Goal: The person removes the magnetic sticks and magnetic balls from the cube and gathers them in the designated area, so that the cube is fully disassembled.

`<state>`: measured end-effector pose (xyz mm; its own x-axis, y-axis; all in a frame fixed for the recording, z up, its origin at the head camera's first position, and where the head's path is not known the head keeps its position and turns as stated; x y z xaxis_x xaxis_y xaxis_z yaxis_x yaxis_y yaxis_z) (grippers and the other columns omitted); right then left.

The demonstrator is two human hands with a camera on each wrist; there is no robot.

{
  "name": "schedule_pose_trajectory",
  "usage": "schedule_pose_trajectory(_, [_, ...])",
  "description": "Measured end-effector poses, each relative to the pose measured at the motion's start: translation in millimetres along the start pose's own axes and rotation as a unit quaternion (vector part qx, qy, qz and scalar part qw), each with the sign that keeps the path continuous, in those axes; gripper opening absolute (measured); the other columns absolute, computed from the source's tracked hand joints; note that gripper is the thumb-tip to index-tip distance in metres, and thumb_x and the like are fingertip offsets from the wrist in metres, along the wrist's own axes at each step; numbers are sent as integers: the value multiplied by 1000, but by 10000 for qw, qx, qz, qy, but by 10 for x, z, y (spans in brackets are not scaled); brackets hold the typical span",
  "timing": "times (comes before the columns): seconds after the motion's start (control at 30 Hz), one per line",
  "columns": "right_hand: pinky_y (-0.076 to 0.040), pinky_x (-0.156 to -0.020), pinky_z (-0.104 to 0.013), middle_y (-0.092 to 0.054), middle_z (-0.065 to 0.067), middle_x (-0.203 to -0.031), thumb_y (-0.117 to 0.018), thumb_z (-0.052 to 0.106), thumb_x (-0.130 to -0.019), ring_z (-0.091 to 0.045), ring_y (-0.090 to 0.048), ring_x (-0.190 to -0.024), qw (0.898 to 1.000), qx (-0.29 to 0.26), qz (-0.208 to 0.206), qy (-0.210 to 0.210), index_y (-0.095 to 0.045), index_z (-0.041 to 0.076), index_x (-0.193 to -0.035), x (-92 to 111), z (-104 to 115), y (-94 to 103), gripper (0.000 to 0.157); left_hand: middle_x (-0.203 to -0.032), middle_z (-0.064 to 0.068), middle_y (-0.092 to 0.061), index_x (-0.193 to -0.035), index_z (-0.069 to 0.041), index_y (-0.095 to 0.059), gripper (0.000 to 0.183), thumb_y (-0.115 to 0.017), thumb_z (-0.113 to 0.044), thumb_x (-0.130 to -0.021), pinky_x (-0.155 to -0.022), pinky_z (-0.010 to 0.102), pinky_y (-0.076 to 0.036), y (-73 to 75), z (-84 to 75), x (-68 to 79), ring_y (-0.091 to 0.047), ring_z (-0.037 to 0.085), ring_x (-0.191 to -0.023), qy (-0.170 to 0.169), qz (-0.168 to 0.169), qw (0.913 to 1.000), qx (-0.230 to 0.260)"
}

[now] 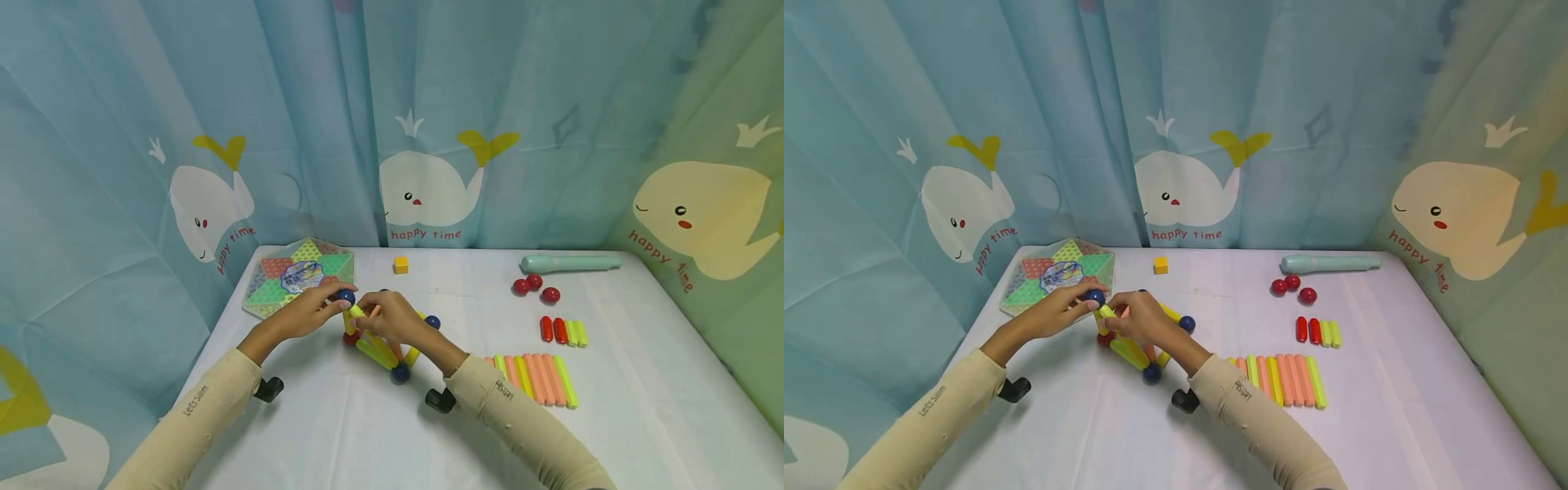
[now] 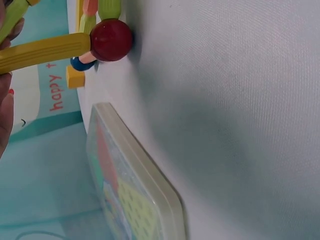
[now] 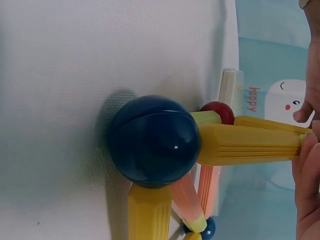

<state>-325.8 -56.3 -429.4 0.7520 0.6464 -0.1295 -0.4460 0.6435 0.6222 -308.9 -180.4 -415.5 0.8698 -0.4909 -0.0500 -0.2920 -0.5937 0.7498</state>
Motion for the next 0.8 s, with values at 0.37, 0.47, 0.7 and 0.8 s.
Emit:
schedule_pose_trajectory(0.37, [-58,-63,-24,-71,-3,-88,-71,17,-95,-9,-68,-68,9992,-251,256,198,-71,8,-102,18,56,-21,11,-132,9,-61,-145,-14,-50,44,-44,-35,-108,-93,45,-52,10,-23,19,-63,22,-110,-100,18,9999,-46])
schedule_pose_trajectory(0.47, [-58,-63,-25,-69,-5,-90,-70,16,-95,-10,-68,-69,9991,-286,228,196,-70,4,-103,26,46,9,14,-132,10,-61,-145,-13,-49,44,-44,-35,-108,-95,47,-52,20,-10,22,-63,24,-112,-54,6,10000,-73])
schedule_pose_trajectory(0.7, [-58,-63,-27,-66,-8,-91,-69,17,-96,-13,-68,-66,9991,-378,206,14,-65,7,-99,37,-4,75,12,-131,8,-60,-144,-14,-51,43,-45,-35,-107,-93,44,-52,27,1,16,-63,22,-108,-68,-37,9999,-67])
schedule_pose_trajectory(0.8, [-58,-64,-27,-67,-8,-92,-67,18,-98,-12,-68,-68,9988,-342,340,30,-61,7,-100,51,12,72,12,-130,6,-59,-144,-15,-51,42,-45,-35,-107,-92,42,-51,17,22,6,-62,21,-107,-47,-36,10000,-52])
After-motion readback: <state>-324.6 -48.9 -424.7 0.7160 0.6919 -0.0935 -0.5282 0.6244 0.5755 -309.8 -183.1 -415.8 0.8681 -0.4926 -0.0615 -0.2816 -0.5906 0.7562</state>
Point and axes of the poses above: each hand's wrist, its own x-axis away from the middle knuckle, its own y-axis out of the back of the hand, z = x × y, the point moved 9 cm from there along -x, towards the middle knuckle
